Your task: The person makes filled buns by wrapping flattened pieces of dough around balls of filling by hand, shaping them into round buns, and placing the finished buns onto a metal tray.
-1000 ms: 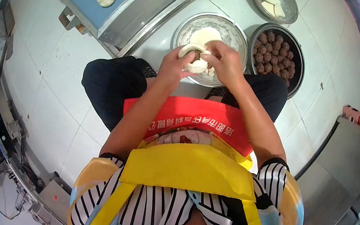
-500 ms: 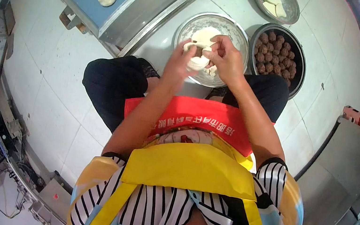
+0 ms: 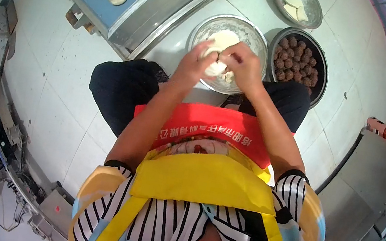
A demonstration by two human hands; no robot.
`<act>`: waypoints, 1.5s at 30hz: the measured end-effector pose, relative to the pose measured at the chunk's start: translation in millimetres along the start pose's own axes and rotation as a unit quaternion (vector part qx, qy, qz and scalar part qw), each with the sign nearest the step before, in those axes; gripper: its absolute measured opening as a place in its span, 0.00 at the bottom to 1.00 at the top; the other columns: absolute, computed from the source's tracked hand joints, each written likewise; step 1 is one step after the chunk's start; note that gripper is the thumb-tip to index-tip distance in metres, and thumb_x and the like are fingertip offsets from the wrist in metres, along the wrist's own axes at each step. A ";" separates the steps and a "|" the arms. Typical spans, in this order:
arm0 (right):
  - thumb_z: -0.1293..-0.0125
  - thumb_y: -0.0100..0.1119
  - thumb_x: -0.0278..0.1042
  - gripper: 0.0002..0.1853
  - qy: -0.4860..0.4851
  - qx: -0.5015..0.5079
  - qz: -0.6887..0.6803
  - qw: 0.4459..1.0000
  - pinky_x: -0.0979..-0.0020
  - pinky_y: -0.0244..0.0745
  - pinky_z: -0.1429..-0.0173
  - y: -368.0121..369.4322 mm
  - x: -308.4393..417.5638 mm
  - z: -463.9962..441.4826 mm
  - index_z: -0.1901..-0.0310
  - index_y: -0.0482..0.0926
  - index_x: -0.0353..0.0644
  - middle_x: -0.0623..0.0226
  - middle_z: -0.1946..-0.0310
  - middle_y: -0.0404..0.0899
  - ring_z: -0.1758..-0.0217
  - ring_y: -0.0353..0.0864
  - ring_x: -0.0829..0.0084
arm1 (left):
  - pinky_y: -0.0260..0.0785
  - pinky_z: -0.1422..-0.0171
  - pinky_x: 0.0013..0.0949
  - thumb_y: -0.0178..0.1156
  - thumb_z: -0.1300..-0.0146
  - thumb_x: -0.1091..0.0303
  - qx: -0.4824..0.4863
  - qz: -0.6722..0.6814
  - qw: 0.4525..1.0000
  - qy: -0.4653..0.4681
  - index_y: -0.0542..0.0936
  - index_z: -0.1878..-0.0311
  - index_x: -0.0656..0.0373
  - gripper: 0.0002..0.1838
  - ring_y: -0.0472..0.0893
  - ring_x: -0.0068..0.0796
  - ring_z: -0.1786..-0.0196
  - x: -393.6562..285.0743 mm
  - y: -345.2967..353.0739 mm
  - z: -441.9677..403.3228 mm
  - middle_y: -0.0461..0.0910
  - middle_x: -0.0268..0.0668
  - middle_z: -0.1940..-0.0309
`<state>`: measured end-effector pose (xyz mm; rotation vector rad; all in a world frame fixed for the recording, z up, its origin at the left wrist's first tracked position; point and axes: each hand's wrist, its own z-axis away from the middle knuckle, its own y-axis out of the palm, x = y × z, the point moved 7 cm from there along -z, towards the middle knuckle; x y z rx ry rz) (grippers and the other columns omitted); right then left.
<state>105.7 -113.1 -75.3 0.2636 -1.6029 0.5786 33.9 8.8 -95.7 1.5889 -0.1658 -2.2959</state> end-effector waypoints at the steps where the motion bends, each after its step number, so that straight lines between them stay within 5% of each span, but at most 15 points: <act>1: 0.41 0.65 0.24 0.05 0.053 -0.029 -0.050 0.997 0.74 0.76 0.71 -5.8 -5.3 0.6 0.64 0.80 0.33 0.66 0.66 0.76 0.73 0.77 0.77 | 0.75 0.47 0.33 0.49 0.28 0.60 -0.011 0.050 0.998 0.044 0.69 0.36 0.61 0.22 0.77 0.30 0.46 -9.1 0.2 3.8 0.75 0.43 0.48; 3: 0.41 0.65 0.24 0.06 0.082 -0.019 -0.095 0.992 0.75 0.77 0.71 -0.5 -1.6 -0.3 0.64 0.80 0.32 0.67 0.68 0.75 0.74 0.77 0.78 | 0.66 0.39 0.30 0.47 0.26 0.54 -0.034 0.056 0.985 0.161 0.69 0.36 0.62 0.24 0.75 0.26 0.45 -13.8 -0.7 3.8 0.75 0.40 0.47; 4: 0.42 0.65 0.23 0.06 0.097 -0.012 -0.117 0.988 0.75 0.77 0.72 4.3 0.9 0.6 0.64 0.79 0.31 0.67 0.68 0.75 0.74 0.76 0.79 | 0.65 0.41 0.27 0.45 0.25 0.55 -0.053 0.152 0.978 0.130 0.71 0.39 0.64 0.23 0.75 0.24 0.48 19.7 -8.3 -12.2 0.75 0.38 0.48; 9: 0.41 0.63 0.21 0.03 0.011 0.088 -0.067 0.994 0.76 0.81 0.70 16.5 13.3 8.1 0.65 0.80 0.34 0.67 0.62 0.73 0.66 0.78 0.77 | 0.67 0.49 0.27 0.41 0.25 0.49 -0.100 0.019 0.987 0.125 0.78 0.49 0.66 0.27 0.76 0.22 0.54 21.0 -13.2 -9.1 0.79 0.38 0.57; 15: 0.40 0.63 0.23 0.05 -0.064 0.111 -0.009 0.992 0.78 0.80 0.70 18.0 33.1 6.3 0.63 0.80 0.33 0.65 0.63 0.72 0.67 0.77 0.78 | 0.69 0.53 0.26 0.36 0.25 0.43 -0.072 -0.007 0.991 0.114 0.79 0.53 0.68 0.34 0.78 0.23 0.60 5.6 -9.0 -9.0 0.81 0.40 0.62; 18: 0.41 0.64 0.22 0.06 0.042 0.078 0.015 0.996 0.77 0.80 0.70 14.5 36.3 9.1 0.62 0.80 0.32 0.65 0.63 0.72 0.68 0.77 0.78 | 0.70 0.54 0.27 0.35 0.26 0.42 -0.067 0.018 0.994 0.082 0.79 0.53 0.69 0.36 0.79 0.24 0.61 2.8 -7.2 -7.6 0.81 0.40 0.64; 24: 0.41 0.63 0.20 0.07 0.008 0.122 -0.025 0.992 0.76 0.80 0.70 30.7 14.1 29.5 0.61 0.79 0.32 0.64 0.62 0.73 0.68 0.78 0.76 | 0.71 0.55 0.28 0.39 0.26 0.43 -0.067 -0.005 0.998 0.008 0.80 0.54 0.68 0.33 0.80 0.25 0.62 33.3 -17.7 6.2 0.82 0.38 0.64; 28: 0.39 0.62 0.21 0.08 0.012 0.140 -0.050 0.989 0.77 0.79 0.68 52.3 -9.3 52.0 0.58 0.80 0.33 0.61 0.52 0.72 0.66 0.79 0.75 | 0.71 0.54 0.31 0.38 0.26 0.43 -0.083 -0.114 0.986 -0.090 0.80 0.53 0.65 0.32 0.80 0.27 0.61 75.6 -41.2 17.4 0.82 0.40 0.63; 34: 0.40 0.64 0.26 0.17 0.245 0.059 -0.155 0.955 0.73 0.77 0.70 31.1 -108.5 9.3 0.48 0.79 0.40 0.65 0.60 0.78 0.72 0.78 0.77 | 0.74 0.53 0.32 0.30 0.27 0.38 -0.071 -0.040 0.992 -0.101 0.78 0.50 0.61 0.36 0.81 0.30 0.58 91.8 -77.6 3.3 0.82 0.40 0.60; 36: 0.40 0.64 0.28 0.18 0.274 0.016 -0.016 0.961 0.70 0.78 0.66 20.5 -195.4 -22.8 0.47 0.79 0.41 0.63 0.61 0.82 0.69 0.82 0.72 | 0.75 0.52 0.34 0.29 0.27 0.38 -0.088 0.052 0.989 -0.107 0.77 0.49 0.61 0.36 0.81 0.31 0.57 85.3 -85.7 -2.1 0.81 0.41 0.59; 39: 0.40 0.63 0.29 0.17 0.142 0.056 0.223 0.963 0.66 0.77 0.54 32.8 -252.3 -80.4 0.48 0.79 0.41 0.58 0.54 0.82 0.58 0.83 0.63 | 0.72 0.49 0.32 0.30 0.24 0.44 -0.127 0.130 0.976 -0.118 0.79 0.52 0.60 0.32 0.80 0.28 0.57 66.1 -86.9 -7.7 0.81 0.38 0.61; 42: 0.41 0.63 0.29 0.16 0.111 0.097 0.306 0.940 0.64 0.73 0.44 53.5 -290.9 -127.6 0.49 0.79 0.40 0.55 0.50 0.80 0.47 0.78 0.56 | 0.74 0.47 0.34 0.27 0.26 0.40 -0.156 0.147 0.967 -0.134 0.77 0.50 0.60 0.36 0.81 0.29 0.57 77.6 -97.8 -11.5 0.80 0.40 0.59; 45: 0.39 0.58 0.33 0.15 0.049 0.118 0.442 0.888 0.53 0.62 0.35 73.1 -340.9 -153.2 0.50 0.78 0.46 0.58 0.47 0.78 0.38 0.71 0.61 | 0.73 0.49 0.34 0.27 0.28 0.38 -0.146 0.143 0.969 -0.137 0.76 0.49 0.61 0.37 0.81 0.30 0.56 75.6 -97.2 -18.8 0.79 0.41 0.57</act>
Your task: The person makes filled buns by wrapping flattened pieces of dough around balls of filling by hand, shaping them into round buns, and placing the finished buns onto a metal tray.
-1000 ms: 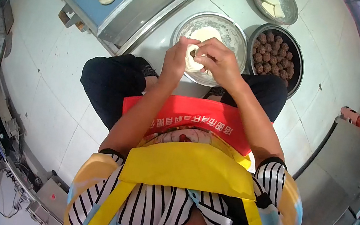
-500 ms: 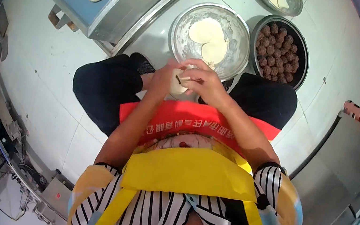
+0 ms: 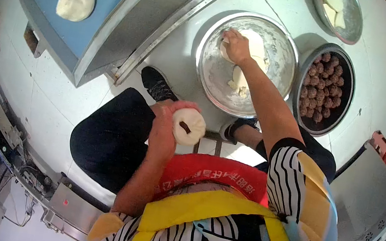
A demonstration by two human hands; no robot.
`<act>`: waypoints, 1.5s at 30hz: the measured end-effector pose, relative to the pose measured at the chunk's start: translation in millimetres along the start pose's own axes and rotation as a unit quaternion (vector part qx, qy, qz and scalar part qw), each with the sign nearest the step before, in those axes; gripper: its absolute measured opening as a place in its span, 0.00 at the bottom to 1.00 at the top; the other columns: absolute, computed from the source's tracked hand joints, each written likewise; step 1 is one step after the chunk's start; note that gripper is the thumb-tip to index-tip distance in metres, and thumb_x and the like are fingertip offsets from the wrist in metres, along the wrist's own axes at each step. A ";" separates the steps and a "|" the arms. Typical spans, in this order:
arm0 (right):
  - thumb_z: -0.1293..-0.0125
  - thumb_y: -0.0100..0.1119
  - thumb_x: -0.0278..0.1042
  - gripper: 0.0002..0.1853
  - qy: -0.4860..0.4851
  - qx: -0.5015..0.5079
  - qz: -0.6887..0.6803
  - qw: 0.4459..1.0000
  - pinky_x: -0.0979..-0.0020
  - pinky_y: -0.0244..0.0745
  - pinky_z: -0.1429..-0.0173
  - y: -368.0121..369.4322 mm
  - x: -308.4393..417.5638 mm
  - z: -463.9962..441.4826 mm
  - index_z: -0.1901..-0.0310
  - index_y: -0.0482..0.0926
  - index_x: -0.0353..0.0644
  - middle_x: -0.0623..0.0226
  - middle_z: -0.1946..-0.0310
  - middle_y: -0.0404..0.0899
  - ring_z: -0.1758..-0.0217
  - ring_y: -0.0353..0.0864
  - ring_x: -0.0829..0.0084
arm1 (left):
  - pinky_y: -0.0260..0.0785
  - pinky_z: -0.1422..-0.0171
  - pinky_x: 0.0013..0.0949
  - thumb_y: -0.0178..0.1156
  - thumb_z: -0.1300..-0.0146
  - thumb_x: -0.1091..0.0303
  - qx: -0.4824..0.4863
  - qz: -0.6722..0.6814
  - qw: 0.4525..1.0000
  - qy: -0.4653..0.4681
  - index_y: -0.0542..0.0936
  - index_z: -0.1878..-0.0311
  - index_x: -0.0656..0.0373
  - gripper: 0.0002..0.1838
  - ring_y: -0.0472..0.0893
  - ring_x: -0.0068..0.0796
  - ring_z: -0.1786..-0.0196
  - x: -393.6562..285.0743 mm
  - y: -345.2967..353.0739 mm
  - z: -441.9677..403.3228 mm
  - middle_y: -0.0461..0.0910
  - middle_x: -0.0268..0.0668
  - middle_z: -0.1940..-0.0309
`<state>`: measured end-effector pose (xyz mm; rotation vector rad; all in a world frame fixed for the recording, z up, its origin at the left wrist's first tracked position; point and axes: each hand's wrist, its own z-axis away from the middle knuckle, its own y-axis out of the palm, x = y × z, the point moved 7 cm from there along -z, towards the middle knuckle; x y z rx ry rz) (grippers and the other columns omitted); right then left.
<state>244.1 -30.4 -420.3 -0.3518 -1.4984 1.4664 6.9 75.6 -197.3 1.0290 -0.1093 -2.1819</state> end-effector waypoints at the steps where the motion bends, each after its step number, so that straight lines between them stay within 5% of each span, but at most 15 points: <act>1: 0.38 0.57 0.34 0.14 -0.013 0.004 0.060 0.998 0.50 0.59 0.34 5.8 1.0 -5.8 0.51 0.78 0.47 0.59 0.47 0.78 0.37 0.70 0.62 | 0.73 0.49 0.34 0.27 0.28 0.37 0.004 -0.009 1.000 -0.011 0.76 0.48 0.61 0.37 0.81 0.31 0.55 2.6 -0.6 -2.4 0.79 0.42 0.56; 6: 0.43 0.59 0.38 0.09 -0.025 0.045 0.096 0.994 0.54 0.56 0.38 11.7 -5.6 -24.8 0.61 0.81 0.49 0.70 0.57 0.80 0.48 0.72 0.66 | 0.72 0.48 0.32 0.33 0.29 0.36 0.000 -0.058 0.997 -0.049 0.74 0.46 0.64 0.37 0.80 0.30 0.54 -1.3 1.4 -11.2 0.78 0.42 0.55; 9: 0.44 0.60 0.41 0.08 0.024 0.090 0.092 0.991 0.53 0.56 0.39 14.9 -5.6 -29.3 0.65 0.83 0.49 0.68 0.58 0.79 0.48 0.71 0.65 | 0.72 0.48 0.32 0.35 0.29 0.38 0.009 -0.026 0.998 -0.053 0.73 0.45 0.64 0.35 0.79 0.29 0.54 7.6 -2.8 -10.7 0.77 0.42 0.53; 15: 0.44 0.57 0.39 0.10 -0.010 -0.053 0.141 0.988 0.51 0.58 0.42 27.0 -3.7 -17.5 0.65 0.83 0.45 0.63 0.63 0.76 0.48 0.71 0.61 | 0.71 0.47 0.31 0.39 0.27 0.43 0.034 -0.021 0.999 -0.028 0.72 0.44 0.65 0.31 0.78 0.28 0.52 1.8 -3.4 -8.9 0.77 0.42 0.51; 18: 0.43 0.54 0.35 0.11 0.063 0.002 0.189 0.980 0.50 0.59 0.44 44.2 -11.5 -21.3 0.63 0.83 0.44 0.64 0.61 0.76 0.47 0.70 0.61 | 0.71 0.47 0.31 0.39 0.27 0.45 0.036 -0.015 0.999 -0.004 0.72 0.44 0.65 0.30 0.78 0.28 0.52 1.2 -3.1 -8.4 0.77 0.42 0.50; 21: 0.51 0.66 0.41 0.12 0.100 0.035 0.193 0.975 0.53 0.55 0.38 42.1 -11.1 -20.1 0.66 0.84 0.46 0.68 0.58 0.73 0.45 0.67 0.64 | 0.70 0.45 0.31 0.40 0.27 0.46 0.042 -0.011 0.999 -0.002 0.73 0.44 0.65 0.29 0.78 0.28 0.51 2.6 -5.1 -8.6 0.76 0.42 0.50; 25: 0.52 0.69 0.47 0.16 0.026 -0.003 0.131 0.991 0.53 0.56 0.41 11.6 3.6 -4.3 0.68 0.82 0.45 0.68 0.62 0.72 0.48 0.68 0.65 | 0.69 0.43 0.31 0.41 0.27 0.45 0.042 -0.014 0.999 -0.008 0.73 0.44 0.64 0.29 0.77 0.28 0.49 5.3 -8.4 -7.7 0.75 0.42 0.48; 28: 0.53 0.70 0.47 0.17 0.005 0.032 0.118 0.993 0.53 0.57 0.43 -1.1 2.4 2.8 0.65 0.82 0.46 0.68 0.62 0.73 0.48 0.69 0.65 | 0.75 0.49 0.35 0.40 0.36 0.29 0.012 -0.069 0.998 -0.005 0.73 0.47 0.68 0.43 0.81 0.33 0.55 0.2 -6.1 -9.7 0.79 0.45 0.54; 31: 0.53 0.69 0.46 0.20 -0.003 0.086 0.145 0.986 0.51 0.57 0.43 3.1 -10.2 7.9 0.58 0.82 0.48 0.67 0.58 0.74 0.45 0.70 0.64 | 0.74 0.49 0.34 0.41 0.35 0.30 0.021 -0.075 0.997 -0.007 0.74 0.46 0.67 0.42 0.81 0.32 0.55 -3.5 -3.7 -9.7 0.79 0.46 0.54; 34: 0.55 0.71 0.48 0.24 -0.014 0.113 0.170 0.979 0.49 0.56 0.40 2.0 -12.2 11.1 0.54 0.82 0.51 0.67 0.52 0.73 0.40 0.66 0.64 | 0.74 0.49 0.34 0.44 0.35 0.31 0.030 -0.086 0.995 -0.028 0.73 0.45 0.67 0.41 0.81 0.32 0.54 -3.1 -5.4 -7.4 0.79 0.45 0.53; 36: 0.56 0.72 0.47 0.25 -0.030 0.148 0.173 0.973 0.48 0.56 0.37 -18.0 -2.0 13.5 0.53 0.82 0.51 0.67 0.48 0.71 0.37 0.64 0.64 | 0.69 0.46 0.32 0.43 0.30 0.45 0.038 -0.052 0.998 -0.013 0.73 0.44 0.64 0.29 0.77 0.30 0.51 -2.4 -5.0 -5.4 0.75 0.42 0.52; 39: 0.58 0.74 0.45 0.31 -0.176 0.101 0.205 0.957 0.45 0.56 0.35 -28.9 4.7 13.8 0.47 0.79 0.52 0.67 0.40 0.67 0.32 0.59 0.63 | 0.67 0.45 0.31 0.43 0.27 0.53 0.049 -0.052 0.997 -0.008 0.74 0.43 0.63 0.23 0.75 0.28 0.50 -0.3 -4.1 -4.0 0.73 0.41 0.51; 43: 0.46 0.64 0.33 0.23 -0.203 0.216 0.208 0.932 0.53 0.62 0.39 6.2 -5.8 -6.4 0.46 0.75 0.46 0.66 0.47 0.74 0.39 0.68 0.61 | 0.66 0.44 0.31 0.44 0.28 0.57 0.063 -0.050 0.996 -0.022 0.74 0.43 0.63 0.21 0.75 0.28 0.49 2.2 -0.2 -3.2 0.73 0.41 0.51; 45: 0.44 0.58 0.29 0.14 -0.227 0.200 0.242 0.922 0.60 0.64 0.41 6.2 0.2 -5.7 0.54 0.78 0.42 0.65 0.52 0.76 0.44 0.72 0.62 | 0.66 0.43 0.31 0.44 0.28 0.58 0.059 -0.067 0.996 -0.010 0.74 0.43 0.63 0.21 0.75 0.29 0.49 3.6 -2.1 -5.4 0.73 0.41 0.52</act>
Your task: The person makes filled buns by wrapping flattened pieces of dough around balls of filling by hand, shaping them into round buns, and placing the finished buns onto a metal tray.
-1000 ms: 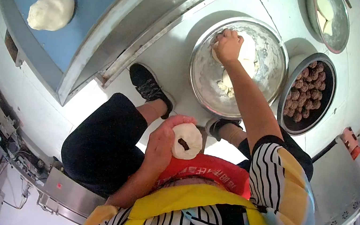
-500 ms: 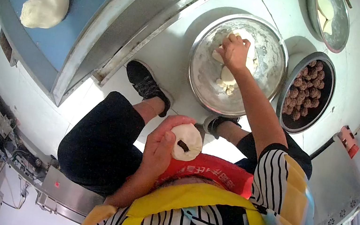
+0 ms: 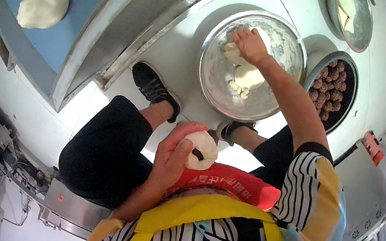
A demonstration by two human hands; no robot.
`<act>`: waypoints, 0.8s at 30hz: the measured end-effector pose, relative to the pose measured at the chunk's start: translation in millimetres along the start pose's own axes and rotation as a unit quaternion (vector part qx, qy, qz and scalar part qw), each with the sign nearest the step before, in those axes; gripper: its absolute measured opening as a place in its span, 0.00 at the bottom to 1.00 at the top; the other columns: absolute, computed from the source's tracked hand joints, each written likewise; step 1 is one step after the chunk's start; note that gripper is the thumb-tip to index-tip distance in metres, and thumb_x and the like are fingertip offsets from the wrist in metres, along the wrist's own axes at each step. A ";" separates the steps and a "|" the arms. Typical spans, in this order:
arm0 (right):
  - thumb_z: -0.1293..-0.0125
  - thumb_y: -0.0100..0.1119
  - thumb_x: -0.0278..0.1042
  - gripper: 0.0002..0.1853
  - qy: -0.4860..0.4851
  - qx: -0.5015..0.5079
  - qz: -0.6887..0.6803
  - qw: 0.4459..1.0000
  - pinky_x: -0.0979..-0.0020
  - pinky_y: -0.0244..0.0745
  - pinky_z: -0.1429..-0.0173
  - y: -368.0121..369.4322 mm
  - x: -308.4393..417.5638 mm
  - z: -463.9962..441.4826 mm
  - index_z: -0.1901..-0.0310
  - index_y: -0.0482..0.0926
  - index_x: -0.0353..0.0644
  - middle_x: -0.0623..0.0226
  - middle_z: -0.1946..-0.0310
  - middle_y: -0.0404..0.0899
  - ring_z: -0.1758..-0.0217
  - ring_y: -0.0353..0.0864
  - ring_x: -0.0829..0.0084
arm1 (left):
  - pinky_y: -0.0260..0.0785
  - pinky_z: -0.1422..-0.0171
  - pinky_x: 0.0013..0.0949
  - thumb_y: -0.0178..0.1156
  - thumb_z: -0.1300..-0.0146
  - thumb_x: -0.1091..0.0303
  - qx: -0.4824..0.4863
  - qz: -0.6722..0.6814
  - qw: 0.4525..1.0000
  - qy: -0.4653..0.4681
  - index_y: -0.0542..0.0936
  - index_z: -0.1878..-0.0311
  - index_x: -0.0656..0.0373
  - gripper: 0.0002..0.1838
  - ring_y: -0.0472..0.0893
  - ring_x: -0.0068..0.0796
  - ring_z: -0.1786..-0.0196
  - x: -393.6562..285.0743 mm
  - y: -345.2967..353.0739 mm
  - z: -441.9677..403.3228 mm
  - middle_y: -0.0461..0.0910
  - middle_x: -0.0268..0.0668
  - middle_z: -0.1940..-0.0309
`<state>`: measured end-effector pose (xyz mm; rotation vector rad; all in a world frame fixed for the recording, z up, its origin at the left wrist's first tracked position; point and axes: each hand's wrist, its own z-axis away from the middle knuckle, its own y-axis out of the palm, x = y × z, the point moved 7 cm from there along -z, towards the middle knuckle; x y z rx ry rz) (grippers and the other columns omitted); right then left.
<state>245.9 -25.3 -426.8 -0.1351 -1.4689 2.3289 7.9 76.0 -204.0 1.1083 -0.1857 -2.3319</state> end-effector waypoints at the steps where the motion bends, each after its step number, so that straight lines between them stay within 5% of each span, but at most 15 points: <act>1: 0.44 0.58 0.30 0.13 -0.022 0.015 0.014 1.000 0.60 0.64 0.40 4.2 4.8 -1.1 0.56 0.79 0.42 0.64 0.53 0.76 0.44 0.71 0.63 | 0.66 0.43 0.31 0.44 0.28 0.59 -0.005 -0.008 1.000 0.005 0.74 0.43 0.63 0.21 0.75 0.29 0.49 0.1 -1.2 -0.2 0.73 0.41 0.52; 4: 0.44 0.59 0.31 0.10 -0.098 -0.015 -0.067 0.993 0.59 0.64 0.38 -23.0 23.2 26.6 0.60 0.81 0.42 0.63 0.54 0.78 0.44 0.73 0.63 | 0.66 0.43 0.31 0.45 0.28 0.59 -0.020 0.002 1.000 0.004 0.74 0.43 0.63 0.20 0.75 0.29 0.49 -7.4 0.6 0.2 0.73 0.41 0.52; 7: 0.45 0.62 0.34 0.14 -0.101 -0.020 -0.133 0.986 0.58 0.67 0.37 -29.4 13.2 83.4 0.56 0.82 0.42 0.58 0.51 0.80 0.44 0.77 0.60 | 0.70 0.44 0.34 0.46 0.30 0.41 -0.022 -0.031 0.999 -0.002 0.75 0.46 0.64 0.32 0.78 0.30 0.50 -6.3 -1.5 2.2 0.77 0.41 0.50; 10: 0.45 0.65 0.36 0.19 -0.004 0.087 -0.364 0.927 0.59 0.71 0.40 -62.4 -19.8 125.9 0.51 0.81 0.40 0.55 0.48 0.79 0.46 0.79 0.56 | 0.70 0.44 0.33 0.46 0.30 0.42 -0.017 -0.026 1.000 -0.007 0.75 0.46 0.64 0.30 0.78 0.29 0.50 -8.7 2.7 4.6 0.77 0.41 0.49; 13: 0.46 0.68 0.38 0.23 0.154 0.140 -0.434 0.876 0.61 0.72 0.40 -63.2 -55.3 137.7 0.48 0.79 0.39 0.54 0.48 0.79 0.48 0.80 0.54 | 0.70 0.44 0.33 0.46 0.30 0.42 -0.003 -0.024 1.000 0.003 0.75 0.46 0.64 0.31 0.77 0.29 0.49 -6.4 6.5 4.3 0.77 0.41 0.49; 14: 0.46 0.68 0.39 0.24 0.160 0.104 -0.269 0.944 0.61 0.71 0.39 -69.3 -62.4 130.6 0.47 0.78 0.40 0.54 0.48 0.78 0.45 0.78 0.55 | 0.70 0.44 0.33 0.46 0.30 0.41 -0.003 -0.026 1.000 -0.003 0.75 0.46 0.64 0.31 0.77 0.28 0.49 -4.0 7.4 4.3 0.77 0.41 0.49; 16: 0.46 0.68 0.39 0.24 0.119 -0.033 -0.183 0.975 0.60 0.71 0.39 -55.5 -69.9 107.5 0.48 0.78 0.40 0.56 0.49 0.79 0.44 0.76 0.57 | 0.70 0.44 0.33 0.46 0.30 0.41 -0.007 -0.033 0.999 -0.014 0.75 0.46 0.64 0.31 0.78 0.28 0.50 0.6 5.8 3.0 0.77 0.40 0.50; 18: 0.46 0.67 0.37 0.22 0.152 -0.073 -0.353 0.920 0.61 0.71 0.39 -19.0 -54.8 69.6 0.49 0.80 0.41 0.58 0.49 0.78 0.43 0.74 0.57 | 0.70 0.45 0.33 0.45 0.30 0.41 -0.012 -0.050 0.999 -0.003 0.75 0.46 0.63 0.31 0.78 0.28 0.51 1.5 3.3 2.9 0.77 0.40 0.50; 20: 0.47 0.65 0.36 0.16 0.085 -0.161 -0.274 0.944 0.59 0.72 0.44 -8.3 -22.3 36.1 0.56 0.81 0.42 0.60 0.53 0.78 0.47 0.75 0.58 | 0.69 0.44 0.32 0.45 0.29 0.47 -0.011 -0.038 0.999 -0.001 0.75 0.45 0.63 0.27 0.77 0.28 0.50 2.3 2.6 2.0 0.76 0.40 0.50; 22: 0.46 0.61 0.36 0.11 0.132 -0.104 -0.178 0.970 0.58 0.70 0.48 17.1 -10.7 9.9 0.61 0.82 0.43 0.61 0.57 0.78 0.49 0.75 0.60 | 0.65 0.42 0.31 0.45 0.28 0.59 -0.010 0.002 1.000 -0.007 0.74 0.44 0.62 0.19 0.74 0.28 0.49 3.6 1.9 0.6 0.73 0.40 0.51; 24: 0.45 0.57 0.35 0.08 0.145 -0.108 -0.097 0.979 0.58 0.68 0.50 30.7 -4.2 -5.5 0.65 0.81 0.45 0.63 0.61 0.77 0.51 0.75 0.63 | 0.65 0.42 0.31 0.45 0.29 0.59 -0.018 -0.016 1.000 -0.017 0.74 0.44 0.62 0.19 0.75 0.29 0.49 1.5 -0.9 0.8 0.74 0.41 0.51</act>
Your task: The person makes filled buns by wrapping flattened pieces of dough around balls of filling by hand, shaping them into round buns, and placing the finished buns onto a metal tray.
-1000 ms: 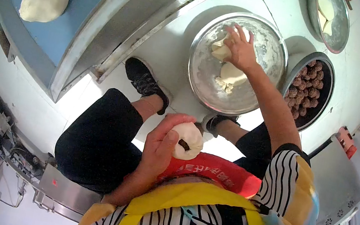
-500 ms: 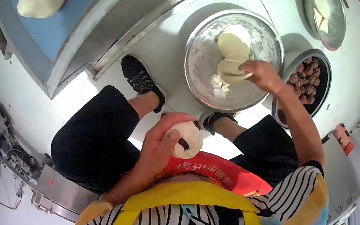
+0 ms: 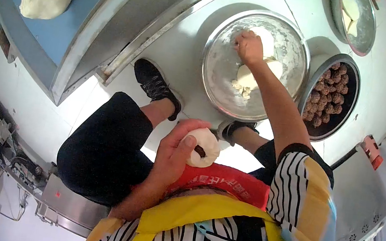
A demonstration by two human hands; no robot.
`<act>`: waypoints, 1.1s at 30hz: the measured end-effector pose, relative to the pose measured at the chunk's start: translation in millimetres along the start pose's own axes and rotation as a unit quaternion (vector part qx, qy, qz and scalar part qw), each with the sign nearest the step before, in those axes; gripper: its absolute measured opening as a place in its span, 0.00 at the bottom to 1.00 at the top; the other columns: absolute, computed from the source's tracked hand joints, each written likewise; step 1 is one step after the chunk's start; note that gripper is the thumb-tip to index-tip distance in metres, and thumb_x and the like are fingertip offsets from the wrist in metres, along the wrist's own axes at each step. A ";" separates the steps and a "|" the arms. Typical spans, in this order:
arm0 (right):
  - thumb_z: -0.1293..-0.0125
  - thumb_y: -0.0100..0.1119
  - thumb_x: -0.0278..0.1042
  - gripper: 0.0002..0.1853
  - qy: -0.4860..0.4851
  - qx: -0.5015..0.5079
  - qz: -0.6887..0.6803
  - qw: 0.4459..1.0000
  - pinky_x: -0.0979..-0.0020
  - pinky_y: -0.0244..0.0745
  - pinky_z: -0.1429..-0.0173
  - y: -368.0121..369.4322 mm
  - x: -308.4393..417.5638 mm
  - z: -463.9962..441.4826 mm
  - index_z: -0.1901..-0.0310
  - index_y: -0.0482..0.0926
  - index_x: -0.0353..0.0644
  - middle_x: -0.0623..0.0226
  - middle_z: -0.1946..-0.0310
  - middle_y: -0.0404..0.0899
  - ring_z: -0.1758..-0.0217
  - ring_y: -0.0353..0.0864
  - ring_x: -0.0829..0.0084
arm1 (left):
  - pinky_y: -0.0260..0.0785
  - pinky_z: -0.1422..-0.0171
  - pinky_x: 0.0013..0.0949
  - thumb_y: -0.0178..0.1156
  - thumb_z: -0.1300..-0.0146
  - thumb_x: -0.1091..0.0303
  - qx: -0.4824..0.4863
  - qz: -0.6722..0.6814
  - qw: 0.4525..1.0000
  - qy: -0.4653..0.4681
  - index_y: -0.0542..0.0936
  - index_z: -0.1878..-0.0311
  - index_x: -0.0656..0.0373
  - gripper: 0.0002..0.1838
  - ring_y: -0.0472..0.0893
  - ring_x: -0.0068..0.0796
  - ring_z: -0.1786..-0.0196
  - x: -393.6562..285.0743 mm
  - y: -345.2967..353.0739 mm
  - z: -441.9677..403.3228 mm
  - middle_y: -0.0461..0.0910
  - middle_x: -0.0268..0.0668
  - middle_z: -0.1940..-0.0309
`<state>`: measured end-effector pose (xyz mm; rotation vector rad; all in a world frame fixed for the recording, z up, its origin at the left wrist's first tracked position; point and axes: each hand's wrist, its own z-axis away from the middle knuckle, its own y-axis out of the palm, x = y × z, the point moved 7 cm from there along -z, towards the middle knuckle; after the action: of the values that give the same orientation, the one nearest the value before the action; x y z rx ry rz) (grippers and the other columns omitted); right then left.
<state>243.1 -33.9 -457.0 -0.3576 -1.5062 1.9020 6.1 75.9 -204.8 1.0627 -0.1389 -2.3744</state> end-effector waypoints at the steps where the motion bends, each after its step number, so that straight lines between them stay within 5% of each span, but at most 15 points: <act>1: 0.45 0.56 0.35 0.07 -0.012 -0.037 0.027 0.999 0.59 0.66 0.51 3.5 3.1 -1.5 0.67 0.81 0.46 0.64 0.63 0.77 0.52 0.76 0.64 | 0.66 0.42 0.32 0.45 0.29 0.60 -0.002 -0.008 1.000 -0.006 0.74 0.44 0.62 0.19 0.75 0.29 0.49 0.0 -2.1 0.2 0.74 0.41 0.51; 11: 0.43 0.51 0.33 0.08 -0.008 0.075 0.153 0.985 0.58 0.62 0.49 15.2 14.1 -14.8 0.68 0.82 0.47 0.64 0.65 0.80 0.55 0.79 0.68 | 0.66 0.43 0.32 0.44 0.27 0.55 -0.006 0.028 1.000 0.001 0.74 0.44 0.62 0.22 0.75 0.29 0.49 1.3 -8.2 -1.4 0.74 0.42 0.52; 15: 0.44 0.59 0.35 0.08 0.077 0.105 -0.073 0.989 0.62 0.68 0.51 -9.3 15.0 -11.5 0.67 0.84 0.44 0.63 0.65 0.82 0.57 0.81 0.66 | 0.70 0.45 0.34 0.38 0.28 0.42 -0.027 -0.027 0.999 0.018 0.74 0.45 0.63 0.32 0.78 0.31 0.51 -3.1 -11.9 -0.5 0.78 0.42 0.53; 17: 0.46 0.64 0.35 0.08 0.136 0.099 -0.312 0.935 0.68 0.71 0.52 -41.5 22.4 4.8 0.67 0.84 0.42 0.65 0.67 0.83 0.59 0.81 0.68 | 0.73 0.47 0.34 0.31 0.28 0.37 -0.048 -0.098 0.994 0.013 0.73 0.45 0.62 0.36 0.80 0.32 0.51 -9.4 -11.6 -1.9 0.79 0.43 0.54; 18: 0.47 0.66 0.34 0.08 0.107 0.097 -0.432 0.890 0.72 0.70 0.55 -70.1 38.2 16.6 0.67 0.84 0.40 0.67 0.69 0.81 0.62 0.79 0.71 | 0.73 0.48 0.34 0.30 0.27 0.39 -0.055 0.068 0.995 0.054 0.73 0.45 0.61 0.34 0.81 0.32 0.52 -6.6 -9.3 -0.8 0.79 0.42 0.53; 19: 0.47 0.69 0.33 0.09 0.073 0.089 -0.542 0.833 0.76 0.69 0.59 -110.9 56.0 29.4 0.67 0.83 0.38 0.69 0.71 0.79 0.65 0.77 0.74 | 0.74 0.48 0.34 0.30 0.26 0.40 -0.073 0.028 0.994 0.072 0.73 0.45 0.61 0.34 0.81 0.32 0.52 -15.9 -7.4 -0.3 0.79 0.42 0.53; 23: 0.47 0.67 0.26 0.04 -0.049 0.090 -0.556 0.825 0.75 0.69 0.59 -279.7 127.1 101.2 0.69 0.83 0.40 0.72 0.72 0.77 0.67 0.74 0.79 | 0.71 0.46 0.29 0.36 0.23 0.54 -0.030 0.129 0.986 0.103 0.71 0.43 0.63 0.23 0.78 0.26 0.52 -22.7 1.5 3.2 0.77 0.40 0.51; 27: 0.47 0.65 0.24 0.03 -0.138 0.024 -0.528 0.838 0.73 0.66 0.59 -335.5 179.4 158.2 0.70 0.82 0.42 0.69 0.74 0.75 0.67 0.75 0.73 | 0.70 0.48 0.26 0.38 0.23 0.54 -0.005 0.063 0.985 0.161 0.72 0.42 0.63 0.23 0.77 0.23 0.54 -53.5 23.3 25.3 0.77 0.39 0.51; 30: 0.50 0.66 0.25 0.04 -0.220 -0.124 -0.345 0.904 0.69 0.65 0.57 -361.9 200.3 190.8 0.72 0.80 0.44 0.69 0.74 0.74 0.67 0.75 0.68 | 0.71 0.46 0.29 0.32 0.24 0.48 -0.003 -0.026 0.969 0.246 0.74 0.44 0.63 0.29 0.79 0.27 0.52 -68.6 32.7 51.2 0.79 0.41 0.52; 33: 0.51 0.65 0.27 0.06 -0.191 -0.188 -0.282 0.921 0.66 0.63 0.56 -382.4 213.4 217.3 0.73 0.76 0.44 0.70 0.75 0.72 0.67 0.75 0.65 | 0.70 0.46 0.28 0.33 0.24 0.49 -0.004 -0.029 0.962 0.272 0.74 0.44 0.65 0.29 0.78 0.26 0.52 -81.7 44.7 74.5 0.79 0.40 0.53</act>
<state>86.0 -18.5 5.6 0.2868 -1.9737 1.2633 16.6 70.3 -86.2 1.6872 0.1019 -2.0360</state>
